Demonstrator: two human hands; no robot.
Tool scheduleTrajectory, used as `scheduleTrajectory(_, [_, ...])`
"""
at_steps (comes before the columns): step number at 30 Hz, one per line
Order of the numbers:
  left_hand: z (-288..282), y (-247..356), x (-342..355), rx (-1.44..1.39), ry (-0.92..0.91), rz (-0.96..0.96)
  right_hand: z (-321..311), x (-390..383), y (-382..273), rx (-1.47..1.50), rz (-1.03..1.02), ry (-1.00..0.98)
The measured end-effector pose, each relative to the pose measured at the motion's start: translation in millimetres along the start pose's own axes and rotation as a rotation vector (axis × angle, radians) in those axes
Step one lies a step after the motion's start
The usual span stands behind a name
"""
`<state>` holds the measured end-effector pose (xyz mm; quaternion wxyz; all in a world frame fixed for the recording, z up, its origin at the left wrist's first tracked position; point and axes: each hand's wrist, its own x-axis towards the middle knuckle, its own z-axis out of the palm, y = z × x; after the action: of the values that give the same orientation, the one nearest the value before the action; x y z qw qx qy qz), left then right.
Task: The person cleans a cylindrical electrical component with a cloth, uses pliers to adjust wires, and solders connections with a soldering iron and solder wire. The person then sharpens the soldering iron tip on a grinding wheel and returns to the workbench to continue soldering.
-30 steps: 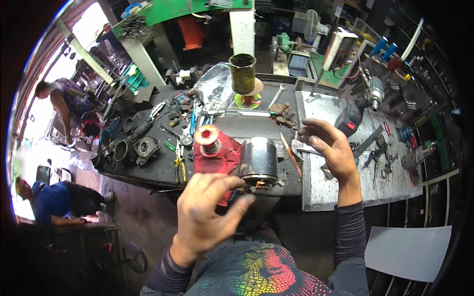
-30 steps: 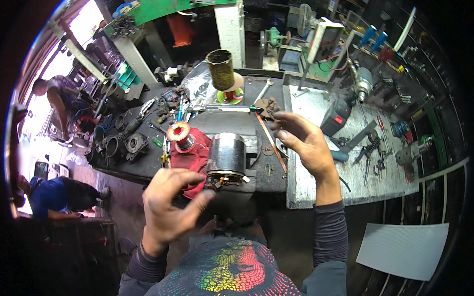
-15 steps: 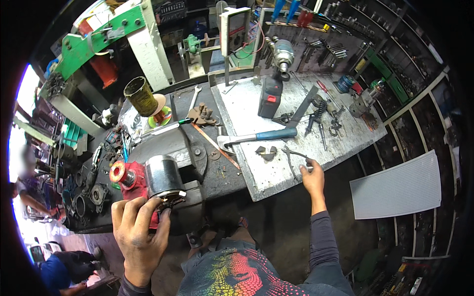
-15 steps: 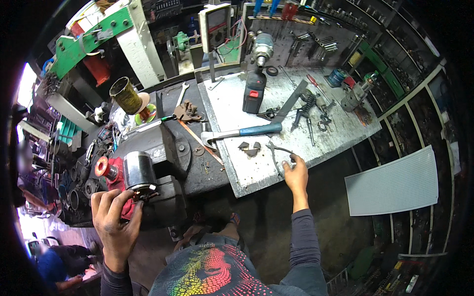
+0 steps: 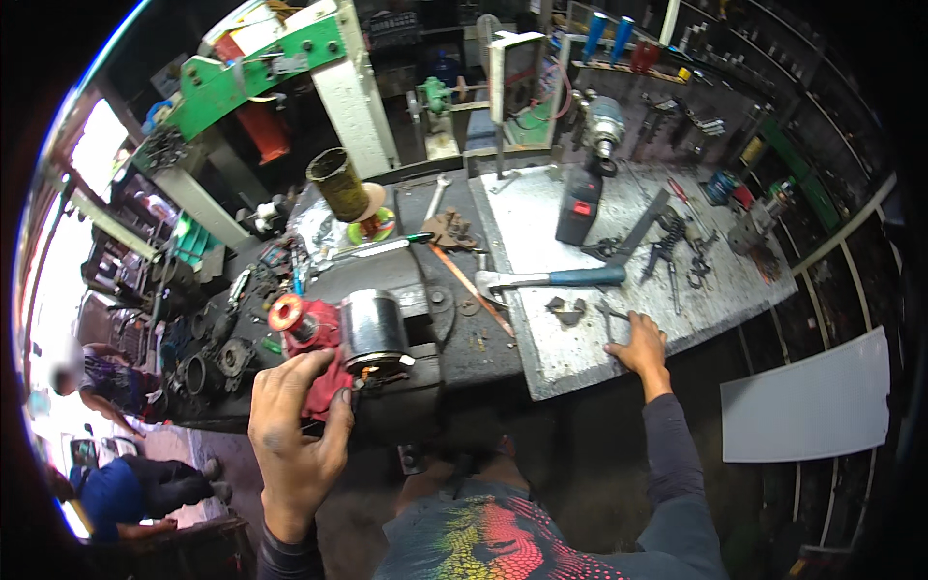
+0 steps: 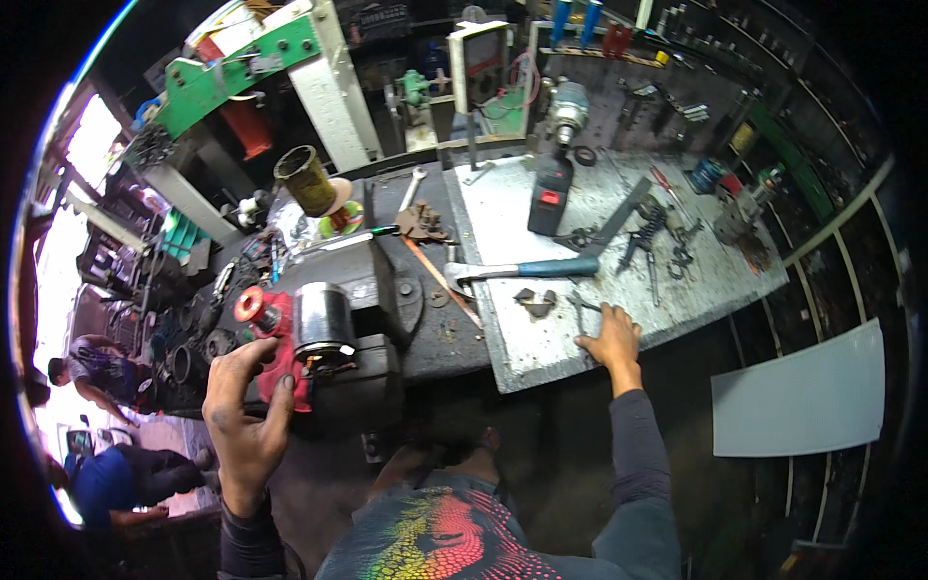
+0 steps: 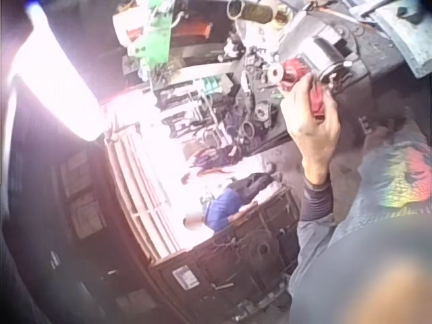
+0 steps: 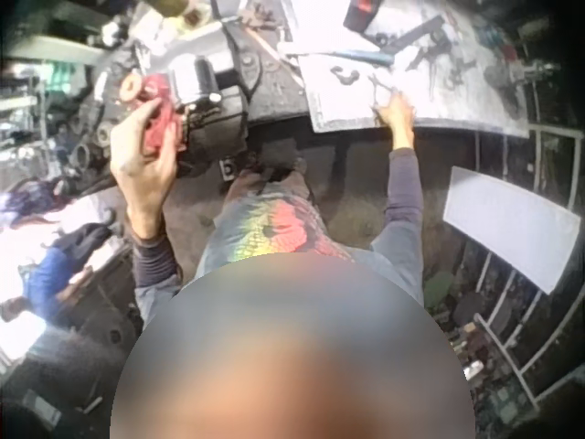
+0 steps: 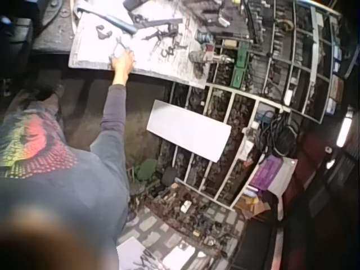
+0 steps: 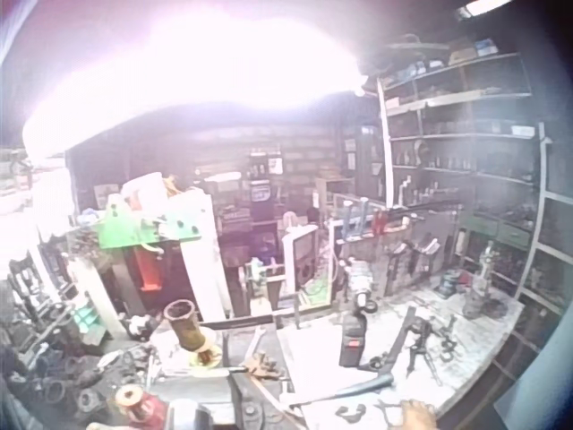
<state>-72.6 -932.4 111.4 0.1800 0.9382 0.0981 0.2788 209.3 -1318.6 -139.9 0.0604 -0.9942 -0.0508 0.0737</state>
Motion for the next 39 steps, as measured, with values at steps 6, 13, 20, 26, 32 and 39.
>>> scheduleTrajectory(6, [-5.8, -122.0, -140.2, -0.179, 0.439, -0.517, 35.1, -40.9, 22.9, 0.517, -0.168, 0.522])
scheduleTrajectory(13, [144.4, -190.4, -434.3, -0.222, -0.873, -1.312, 234.0, -321.7, 40.9, 0.438, 0.107, -0.373])
scheduleTrajectory(20, [133.1, -241.3, -466.0, -0.027, -1.311, -1.000, 276.5, -434.0, -22.6, 0.685, 0.600, -0.706])
scheduleTrajectory(26, [44.8, -256.5, -309.2, -0.258, -0.897, -0.694, 252.7, -393.0, -60.5, 0.663, 0.384, -0.674])
scheduleTrajectory(32, [-96.7, -287.2, -103.8, -0.405, -0.150, -0.408, 226.1, -358.1, -59.9, 0.639, -0.067, -0.526])
scheduleTrajectory(39, [-255.3, -427.5, 15.0, -0.537, 0.546, -0.404, 185.6, -320.4, -140.7, 0.696, 0.098, -0.510])
